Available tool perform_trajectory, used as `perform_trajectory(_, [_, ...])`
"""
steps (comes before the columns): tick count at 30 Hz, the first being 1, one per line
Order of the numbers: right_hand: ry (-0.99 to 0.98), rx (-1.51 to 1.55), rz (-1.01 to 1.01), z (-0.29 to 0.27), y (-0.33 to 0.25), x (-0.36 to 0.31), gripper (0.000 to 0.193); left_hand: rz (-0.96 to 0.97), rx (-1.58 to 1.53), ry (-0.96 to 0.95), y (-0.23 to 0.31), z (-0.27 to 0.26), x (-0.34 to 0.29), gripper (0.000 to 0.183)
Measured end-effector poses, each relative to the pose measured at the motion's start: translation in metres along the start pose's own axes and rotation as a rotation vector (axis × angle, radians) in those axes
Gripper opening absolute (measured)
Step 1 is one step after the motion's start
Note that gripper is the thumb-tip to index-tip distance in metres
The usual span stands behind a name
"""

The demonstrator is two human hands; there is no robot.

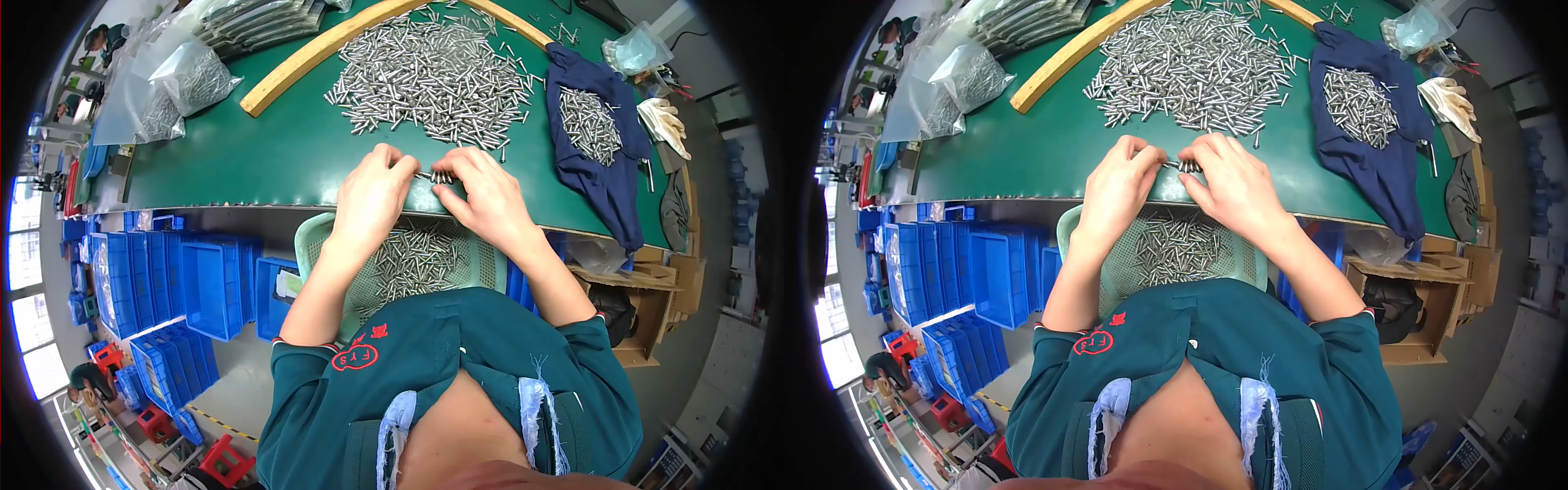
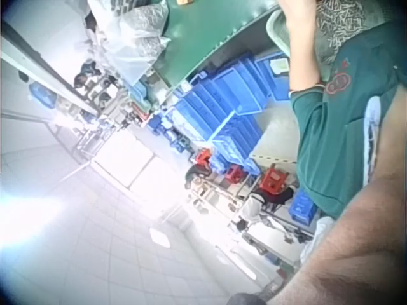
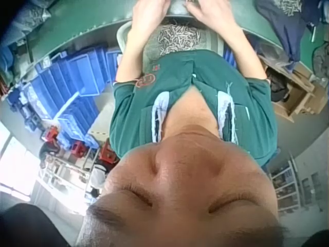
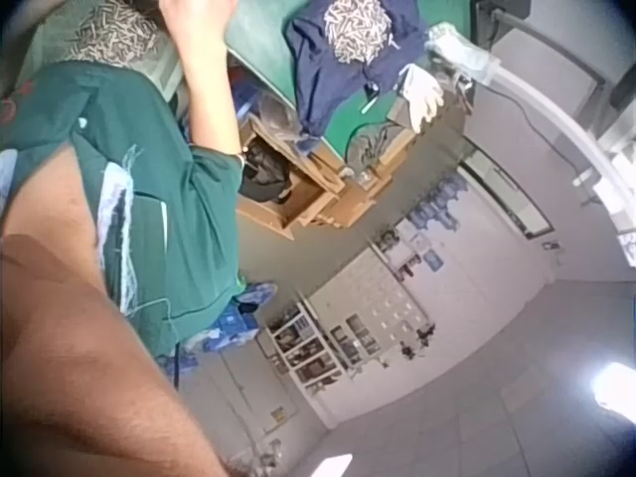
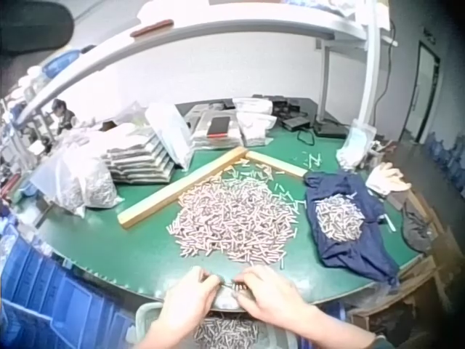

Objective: The person inspects small metal pins by hand, then places them into a plastic collection basket.

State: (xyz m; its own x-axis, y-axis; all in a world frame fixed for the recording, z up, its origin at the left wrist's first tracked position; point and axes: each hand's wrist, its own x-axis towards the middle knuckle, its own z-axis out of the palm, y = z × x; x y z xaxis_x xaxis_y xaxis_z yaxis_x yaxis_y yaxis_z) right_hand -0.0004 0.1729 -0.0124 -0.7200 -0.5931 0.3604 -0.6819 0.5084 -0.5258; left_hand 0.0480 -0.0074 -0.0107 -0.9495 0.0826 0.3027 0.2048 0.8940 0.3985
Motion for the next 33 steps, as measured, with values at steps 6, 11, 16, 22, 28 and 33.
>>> perform_trajectory(6, [-0.002, -0.044, -0.031, 0.003, 0.002, 0.000, 0.026, 0.059, -0.011, 0.008, -0.003, 0.004, 0.003, 0.014])
perform_trajectory(11, [0.001, 0.009, -0.027, -0.001, 0.000, -0.002, 0.030, -0.005, -0.085, -0.017, 0.004, 0.002, 0.000, 0.015])
perform_trajectory(16, [0.004, -0.030, -0.003, -0.003, -0.002, 0.000, 0.033, -0.050, -0.195, -0.019, 0.011, 0.002, -0.002, 0.015])
perform_trajectory(22, [-0.029, -0.073, -0.015, 0.002, 0.003, 0.002, 0.029, -0.046, -0.233, 0.007, 0.012, 0.002, -0.007, 0.016])
perform_trajectory(28, [-0.017, -0.058, -0.058, -0.003, 0.001, 0.000, 0.027, -0.051, -0.266, -0.004, 0.014, 0.003, -0.011, 0.013])
perform_trajectory(33, [-0.015, -0.129, -0.070, 0.002, 0.001, -0.001, 0.022, -0.109, -0.279, 0.013, 0.019, 0.001, -0.015, 0.014])
